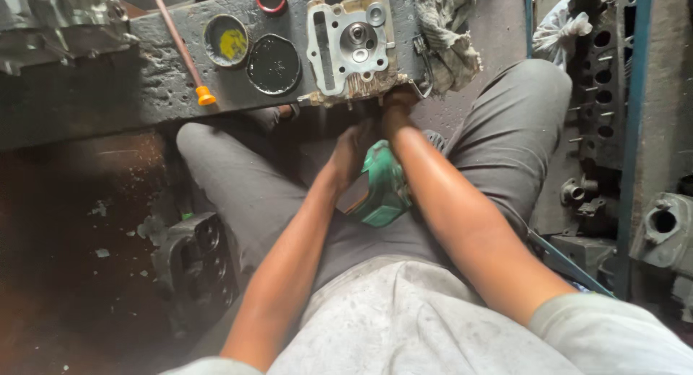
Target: The person cleans and fits valves into an engine head, using a cloth to wipe the components and oil from a container to lubricate the valve stems before inserting them.
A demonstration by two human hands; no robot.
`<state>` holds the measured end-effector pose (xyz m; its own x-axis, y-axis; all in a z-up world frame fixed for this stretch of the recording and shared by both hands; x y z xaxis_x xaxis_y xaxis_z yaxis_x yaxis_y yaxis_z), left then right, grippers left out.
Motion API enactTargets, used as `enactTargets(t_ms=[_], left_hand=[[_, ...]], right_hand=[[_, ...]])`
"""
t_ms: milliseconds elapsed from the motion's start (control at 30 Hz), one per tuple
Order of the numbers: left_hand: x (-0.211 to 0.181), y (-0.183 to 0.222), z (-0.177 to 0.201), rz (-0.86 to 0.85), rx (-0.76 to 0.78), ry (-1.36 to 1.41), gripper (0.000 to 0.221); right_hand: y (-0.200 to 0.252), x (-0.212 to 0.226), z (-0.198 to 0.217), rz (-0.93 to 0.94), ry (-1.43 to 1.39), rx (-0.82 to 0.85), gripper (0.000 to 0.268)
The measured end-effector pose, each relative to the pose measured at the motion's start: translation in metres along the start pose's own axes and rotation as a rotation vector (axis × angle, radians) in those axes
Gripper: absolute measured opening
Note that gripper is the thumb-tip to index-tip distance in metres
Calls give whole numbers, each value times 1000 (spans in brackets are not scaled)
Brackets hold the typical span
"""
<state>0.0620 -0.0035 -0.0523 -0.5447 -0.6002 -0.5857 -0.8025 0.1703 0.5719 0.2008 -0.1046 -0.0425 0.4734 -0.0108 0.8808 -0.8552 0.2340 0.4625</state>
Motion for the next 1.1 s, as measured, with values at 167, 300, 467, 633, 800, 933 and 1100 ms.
enactTargets(t_ms=[167,300,467,633,800,933,1100], left_hand=[[-20,-30,13,121,-172,-5,59],[-27,-22,-1,113,-128,-50,61],[-50,45,-23,-138,-178,-633,67],[-59,-8,26,355,-616,-661,67],[-12,17,-12,108,-37,-32,61],[-25,-19,-3,209,-210,-26,63],[-20,-29,24,260,-324,-295,61]], right_hand=[[116,-47,-5,28,114,150,40],[92,-40,-13,30,94,125,39],[-3,-13,4,-32,-47,-61,39],[154,-58,-20,46,143,174,38],[-4,0,1,-6,-17,-28,37],[46,-13,-5,15,50,23,37],[101,-33,-14,35,134,153,36]])
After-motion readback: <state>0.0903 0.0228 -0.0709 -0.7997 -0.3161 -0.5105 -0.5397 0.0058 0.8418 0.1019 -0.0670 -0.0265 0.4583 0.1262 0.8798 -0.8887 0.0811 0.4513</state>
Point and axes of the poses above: each hand's wrist, its own y-axis away from the middle knuckle, its own z-axis out of the back of the hand, x = y × z, the point moved 7 cm from there along -y, towards the middle knuckle, and after that the axes turned 5 degrees about z, right-handed, at the moved point
